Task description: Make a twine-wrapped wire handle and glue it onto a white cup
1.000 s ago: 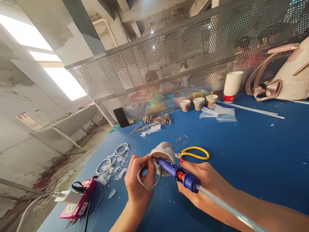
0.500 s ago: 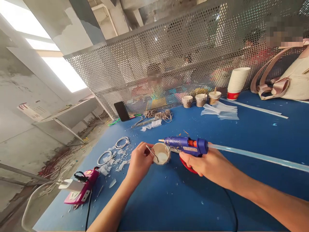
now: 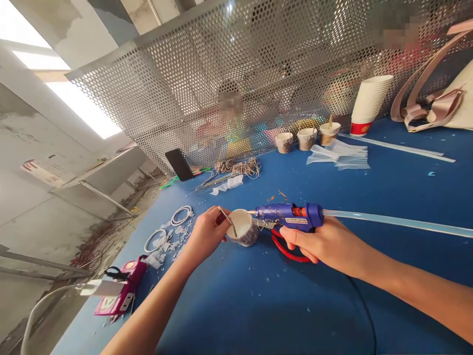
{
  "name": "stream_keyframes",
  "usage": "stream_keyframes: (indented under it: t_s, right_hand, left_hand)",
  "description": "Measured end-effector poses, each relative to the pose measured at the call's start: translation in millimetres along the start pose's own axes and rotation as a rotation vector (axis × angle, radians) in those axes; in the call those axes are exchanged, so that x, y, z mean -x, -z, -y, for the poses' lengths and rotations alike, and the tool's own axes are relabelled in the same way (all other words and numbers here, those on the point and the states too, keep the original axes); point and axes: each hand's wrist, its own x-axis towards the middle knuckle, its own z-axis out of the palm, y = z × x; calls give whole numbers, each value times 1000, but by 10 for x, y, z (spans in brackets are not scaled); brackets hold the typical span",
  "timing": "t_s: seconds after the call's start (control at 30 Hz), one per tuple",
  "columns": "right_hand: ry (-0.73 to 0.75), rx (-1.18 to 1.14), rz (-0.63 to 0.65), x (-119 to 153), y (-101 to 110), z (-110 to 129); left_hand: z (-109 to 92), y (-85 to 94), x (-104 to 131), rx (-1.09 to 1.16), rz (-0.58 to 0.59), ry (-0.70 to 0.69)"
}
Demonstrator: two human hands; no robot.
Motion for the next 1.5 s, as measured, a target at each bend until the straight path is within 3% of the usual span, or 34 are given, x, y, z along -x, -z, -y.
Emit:
stream_keyframes:
  t_s: [0.47,0.63,0.8,1.1,1.27,1.5]
  right_hand:
    - [27,-129,-11,25,89,-143]
    - [-6,-141,-29,9,96,-152]
    - [-76,-199,-54,-1,78,-185]
    - [-94,-205,-54,19,66,-194]
    - [-69,-244,-51,26,20,-199]
    - [14,-305,-183,34,-72,-288]
  left_hand:
    - [-92,-23,-69,-86,-11,-32]
    - [-94,-22,-61,-98,-18,56]
    - [-132,-50,15,-75,-41,168]
    - [-297,-148,258,-38,-62,223]
    - [-352,-219,328,-13,-76,203]
    - [-411,-297,389,-134,-125,164]
